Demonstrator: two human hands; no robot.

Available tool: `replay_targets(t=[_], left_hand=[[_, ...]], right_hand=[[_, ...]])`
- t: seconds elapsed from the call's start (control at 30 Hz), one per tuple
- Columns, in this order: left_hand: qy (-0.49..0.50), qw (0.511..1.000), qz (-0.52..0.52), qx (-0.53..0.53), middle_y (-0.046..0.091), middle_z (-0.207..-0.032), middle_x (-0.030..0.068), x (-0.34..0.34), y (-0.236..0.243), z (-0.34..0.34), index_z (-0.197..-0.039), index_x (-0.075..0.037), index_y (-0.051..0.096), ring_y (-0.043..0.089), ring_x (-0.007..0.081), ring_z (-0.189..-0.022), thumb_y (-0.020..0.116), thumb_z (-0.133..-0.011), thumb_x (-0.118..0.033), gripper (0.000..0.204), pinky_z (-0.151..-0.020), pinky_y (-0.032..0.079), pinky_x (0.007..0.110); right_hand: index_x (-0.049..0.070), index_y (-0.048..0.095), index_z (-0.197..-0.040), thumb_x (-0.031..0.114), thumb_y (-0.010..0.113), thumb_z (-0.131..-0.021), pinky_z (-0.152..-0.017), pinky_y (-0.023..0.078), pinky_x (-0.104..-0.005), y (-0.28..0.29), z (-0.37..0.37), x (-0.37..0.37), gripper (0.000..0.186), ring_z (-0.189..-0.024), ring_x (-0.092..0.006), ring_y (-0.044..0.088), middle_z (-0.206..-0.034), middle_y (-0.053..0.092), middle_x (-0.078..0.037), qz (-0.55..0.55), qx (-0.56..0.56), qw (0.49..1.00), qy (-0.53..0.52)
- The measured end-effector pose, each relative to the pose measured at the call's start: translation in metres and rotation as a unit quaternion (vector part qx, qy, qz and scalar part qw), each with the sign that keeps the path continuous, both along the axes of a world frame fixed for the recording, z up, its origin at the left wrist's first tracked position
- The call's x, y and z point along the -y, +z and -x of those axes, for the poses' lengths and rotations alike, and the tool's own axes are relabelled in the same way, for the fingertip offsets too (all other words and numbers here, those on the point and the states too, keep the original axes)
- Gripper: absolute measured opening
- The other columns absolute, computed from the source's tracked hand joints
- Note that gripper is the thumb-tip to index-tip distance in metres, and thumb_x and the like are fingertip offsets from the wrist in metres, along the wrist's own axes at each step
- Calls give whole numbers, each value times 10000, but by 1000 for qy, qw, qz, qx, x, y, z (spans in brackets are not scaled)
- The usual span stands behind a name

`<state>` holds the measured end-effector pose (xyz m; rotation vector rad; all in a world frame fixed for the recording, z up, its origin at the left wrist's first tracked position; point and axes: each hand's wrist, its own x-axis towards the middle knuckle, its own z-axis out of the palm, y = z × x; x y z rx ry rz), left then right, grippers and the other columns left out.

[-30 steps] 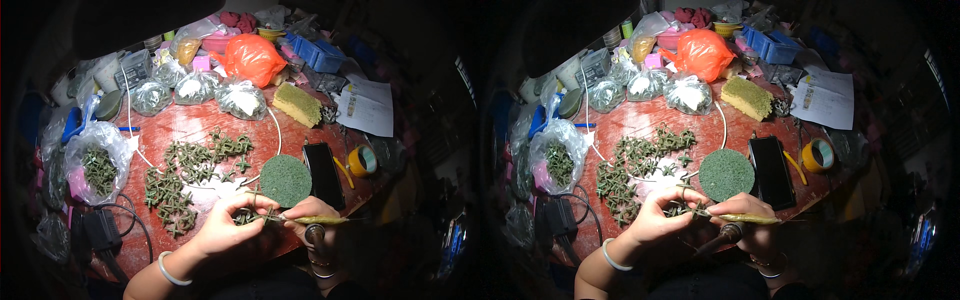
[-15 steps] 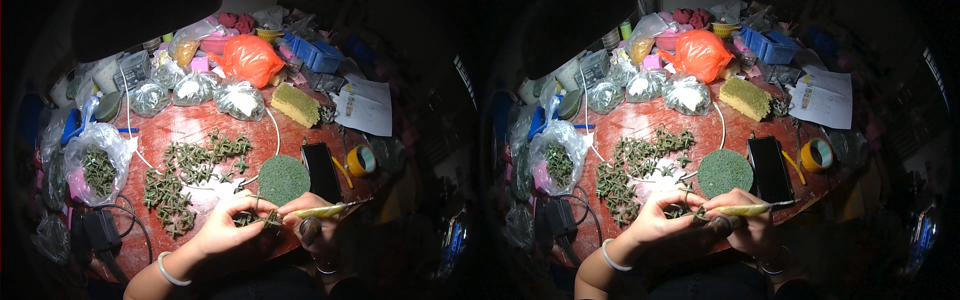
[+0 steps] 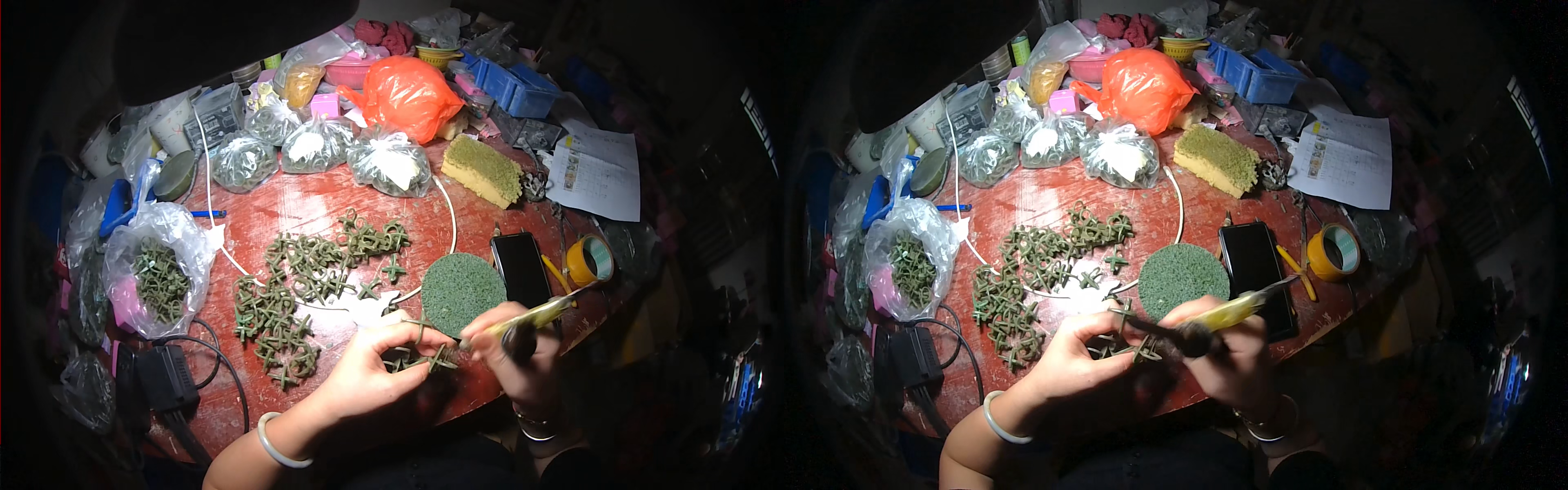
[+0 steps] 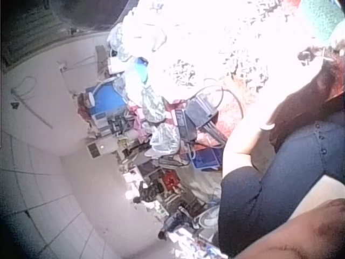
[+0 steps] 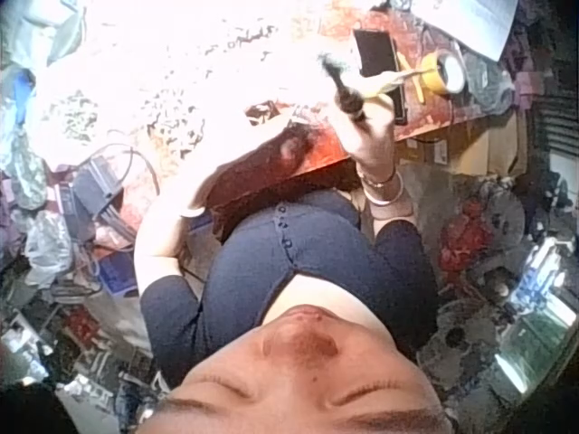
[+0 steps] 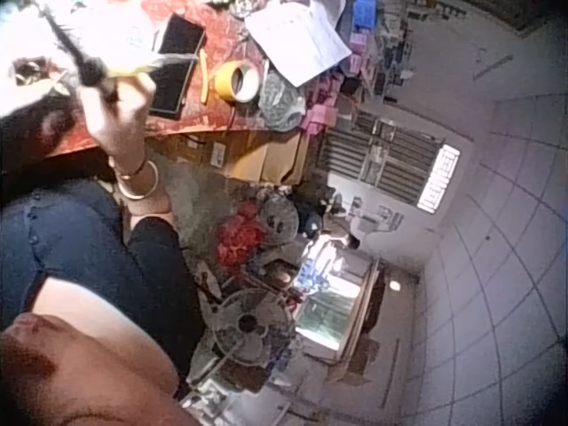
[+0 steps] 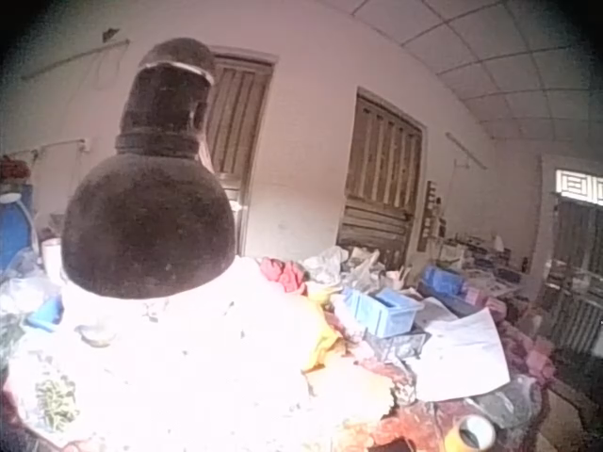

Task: The recorder is using a heated tool to mount or process small green sprigs on a floral foam base as part of a crafting task.

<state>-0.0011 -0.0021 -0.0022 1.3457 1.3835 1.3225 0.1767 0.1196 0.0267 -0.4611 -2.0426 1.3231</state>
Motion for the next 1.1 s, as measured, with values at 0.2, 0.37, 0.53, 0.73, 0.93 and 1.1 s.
replay_targets(t=[0.2,0.37,0.53,0.73,0.93,1.1], left_hand=[[39,996,11,74,649,-968,44,-2,-1,-5,-1083,-10,648,586,114,-906,618,-777,-50,309,-887,455,291],[100,994,-3,41,650,-951,43,-1,2,-8,-1068,-11,649,594,115,-868,631,-762,-51,309,-848,475,300],[130,991,-30,-10,635,-905,27,-1,-6,-9,-1056,-15,651,589,112,-823,642,-749,-50,309,-798,480,297],[40,963,98,246,596,-926,-4,1,11,-4,-1193,-71,607,530,52,-748,676,-842,-103,359,-631,429,192],[-38,919,129,370,603,-835,8,2,6,-1,-1262,-85,580,515,33,-667,637,-896,-128,373,-513,374,162],[-72,868,165,462,615,-832,37,3,14,0,-1286,-26,550,506,36,-621,600,-907,-90,387,-486,361,157]], right_hand=[[-6,635,-967,11,696,-841,-670,509,-246,0,1,17,141,-723,-114,633,-879,662,-69,61,-79,990,-96],[5,636,-977,19,712,-834,-719,510,-247,0,-4,32,162,-784,-123,641,-887,667,-64,154,-87,984,-18],[8,629,-980,-6,703,-836,-720,523,-250,-7,-1,29,162,-777,-113,639,-884,661,-70,59,-41,994,-82],[-11,614,-969,-43,720,-803,-768,518,-246,-2,1,26,199,-827,-127,630,-901,649,-87,181,-110,973,-93],[-15,554,-932,-53,701,-792,-738,514,-269,-11,-1,16,207,-762,-172,625,-844,597,-107,147,-122,982,11],[-5,552,-923,-85,689,-784,-721,502,-269,-15,2,16,210,-762,-166,602,-829,588,-104,148,-98,980,-90]])
